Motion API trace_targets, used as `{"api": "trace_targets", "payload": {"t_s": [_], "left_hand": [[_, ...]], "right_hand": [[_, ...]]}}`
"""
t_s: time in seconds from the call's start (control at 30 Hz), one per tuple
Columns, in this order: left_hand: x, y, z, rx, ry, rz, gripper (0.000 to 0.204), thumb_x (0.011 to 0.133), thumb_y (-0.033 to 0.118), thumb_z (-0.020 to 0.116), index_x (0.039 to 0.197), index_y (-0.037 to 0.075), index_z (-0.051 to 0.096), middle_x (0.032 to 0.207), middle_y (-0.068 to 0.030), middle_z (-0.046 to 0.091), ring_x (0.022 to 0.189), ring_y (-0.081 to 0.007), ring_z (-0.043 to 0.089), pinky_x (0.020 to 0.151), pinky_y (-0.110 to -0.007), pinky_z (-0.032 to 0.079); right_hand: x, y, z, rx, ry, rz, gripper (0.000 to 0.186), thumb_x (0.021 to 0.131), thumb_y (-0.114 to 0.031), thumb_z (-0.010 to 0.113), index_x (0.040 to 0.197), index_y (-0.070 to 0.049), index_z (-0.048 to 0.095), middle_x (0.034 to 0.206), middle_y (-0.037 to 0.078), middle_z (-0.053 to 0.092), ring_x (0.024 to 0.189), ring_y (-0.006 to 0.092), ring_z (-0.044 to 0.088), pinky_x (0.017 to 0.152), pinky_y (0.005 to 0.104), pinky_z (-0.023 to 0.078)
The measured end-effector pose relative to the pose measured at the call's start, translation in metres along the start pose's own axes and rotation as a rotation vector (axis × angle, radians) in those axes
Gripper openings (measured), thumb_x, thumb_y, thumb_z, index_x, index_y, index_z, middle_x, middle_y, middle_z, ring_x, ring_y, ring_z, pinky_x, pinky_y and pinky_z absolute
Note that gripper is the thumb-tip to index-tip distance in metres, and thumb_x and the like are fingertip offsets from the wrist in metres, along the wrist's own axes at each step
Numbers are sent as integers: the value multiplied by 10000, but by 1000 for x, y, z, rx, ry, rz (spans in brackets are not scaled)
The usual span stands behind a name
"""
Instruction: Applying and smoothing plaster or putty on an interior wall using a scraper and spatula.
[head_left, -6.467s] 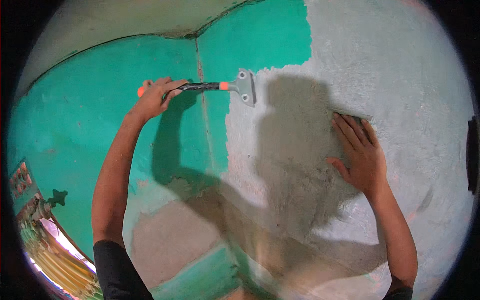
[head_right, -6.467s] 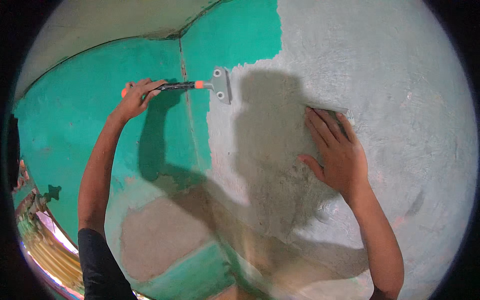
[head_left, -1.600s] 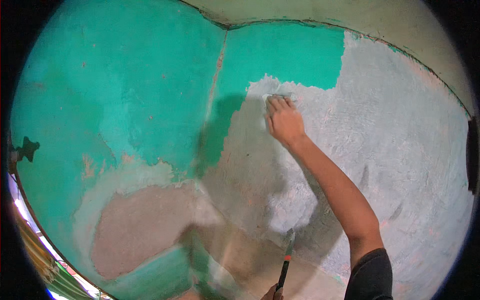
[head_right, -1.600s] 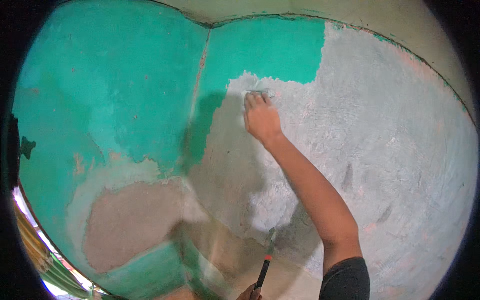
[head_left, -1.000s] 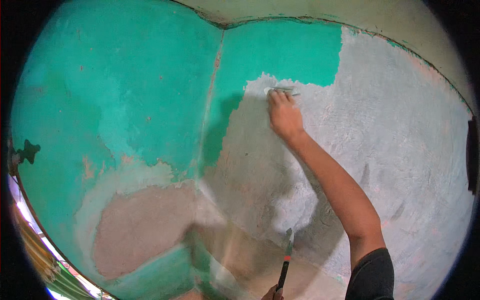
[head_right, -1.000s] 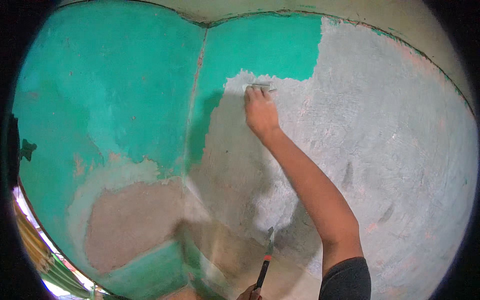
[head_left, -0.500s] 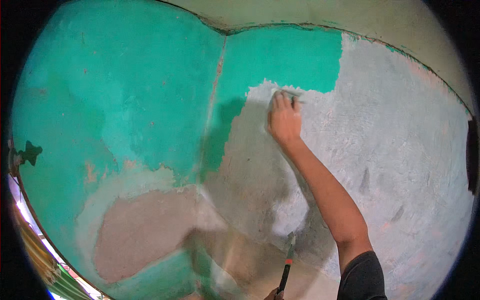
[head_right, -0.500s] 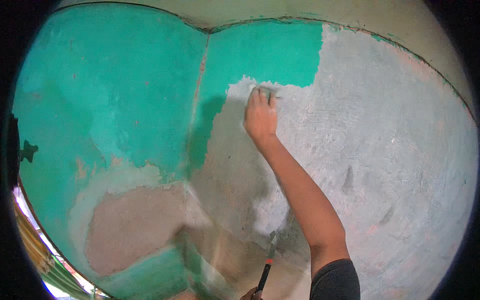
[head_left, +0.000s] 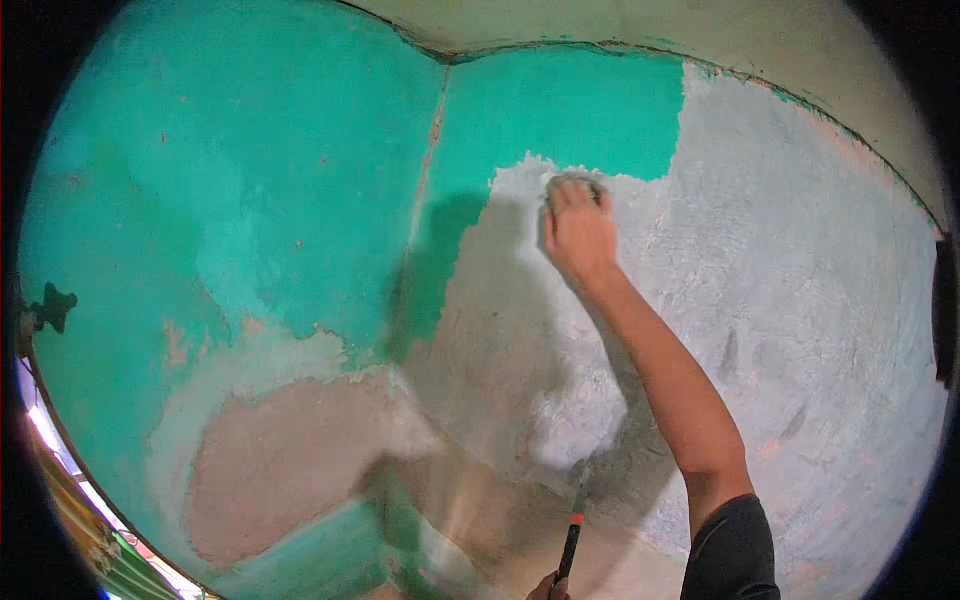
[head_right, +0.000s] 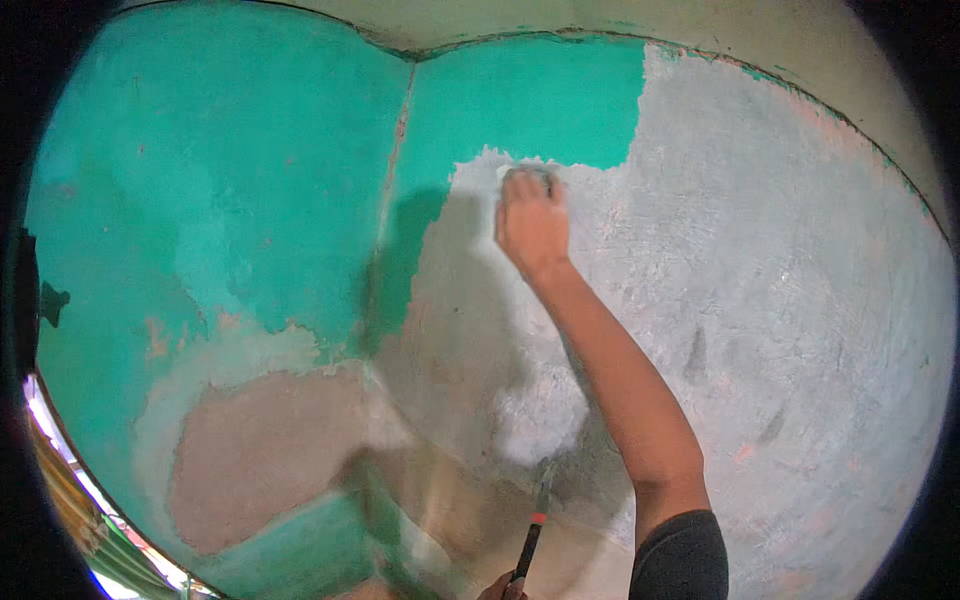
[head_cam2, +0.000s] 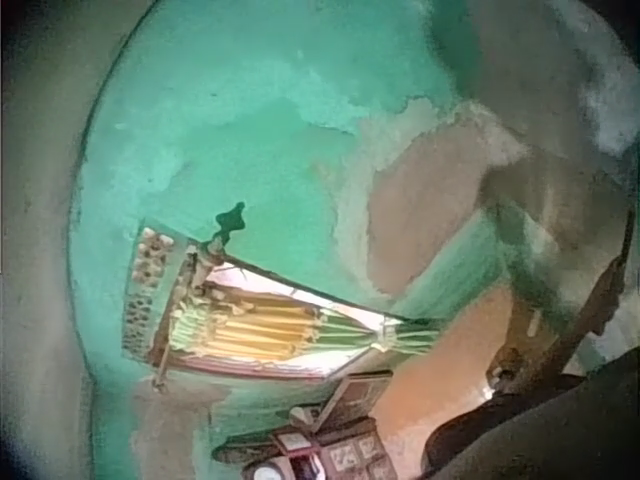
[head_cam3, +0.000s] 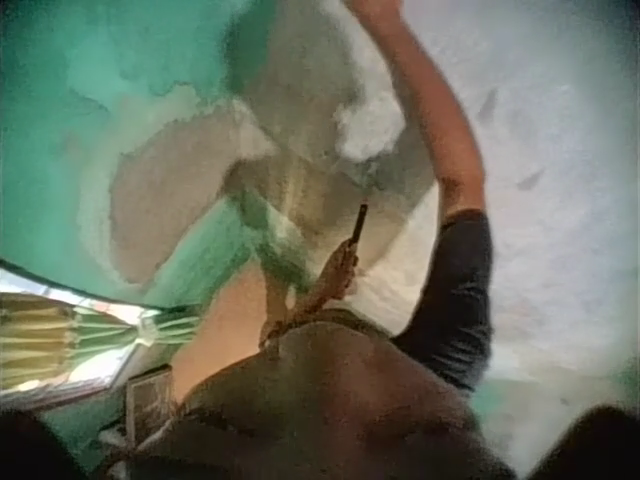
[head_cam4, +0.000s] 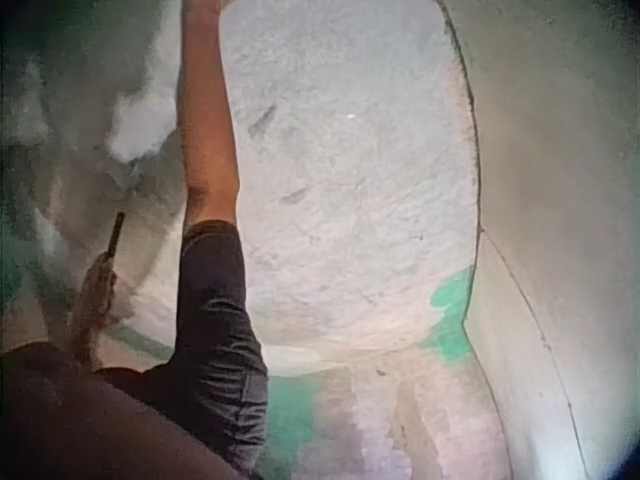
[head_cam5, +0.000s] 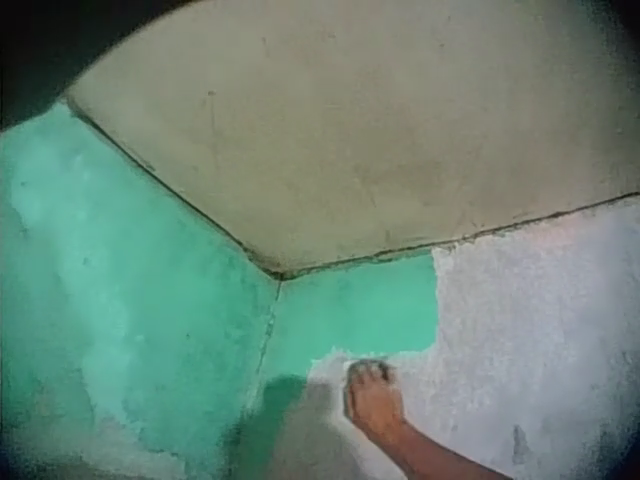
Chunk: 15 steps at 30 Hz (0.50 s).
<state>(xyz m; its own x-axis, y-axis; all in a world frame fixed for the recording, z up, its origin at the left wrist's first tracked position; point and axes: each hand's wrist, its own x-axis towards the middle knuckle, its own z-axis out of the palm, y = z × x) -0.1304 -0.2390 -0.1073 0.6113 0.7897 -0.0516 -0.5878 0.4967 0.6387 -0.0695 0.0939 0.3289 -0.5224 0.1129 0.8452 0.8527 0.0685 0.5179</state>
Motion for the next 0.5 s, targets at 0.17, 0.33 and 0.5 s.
{"api": "trace_targets", "payload": {"t_s": [0.17,0.33,0.5], "left_hand": [[3,1,-5,261,143,92,486,1070,431,510,1477,173,451,766,43,525,432,-70,355,387,-255,322],[-1,10,-11,297,104,37,550,1049,482,530,1493,170,446,754,42,529,438,-70,365,396,-258,333],[7,5,-17,366,59,15,579,1045,482,539,1524,178,424,751,43,529,441,-68,370,401,-261,349]], "right_hand": [[-2,4,2,-105,31,-127,345,931,-207,594,1208,-7,634,1251,119,635,1244,293,557,1084,505,374],[-2,15,-17,7,40,-51,349,975,-180,555,1256,17,617,1318,142,623,1249,310,563,1102,467,386],[-10,29,-38,108,-41,104,360,986,-207,561,1245,36,615,1254,164,628,1188,344,576,1062,436,436]]}}
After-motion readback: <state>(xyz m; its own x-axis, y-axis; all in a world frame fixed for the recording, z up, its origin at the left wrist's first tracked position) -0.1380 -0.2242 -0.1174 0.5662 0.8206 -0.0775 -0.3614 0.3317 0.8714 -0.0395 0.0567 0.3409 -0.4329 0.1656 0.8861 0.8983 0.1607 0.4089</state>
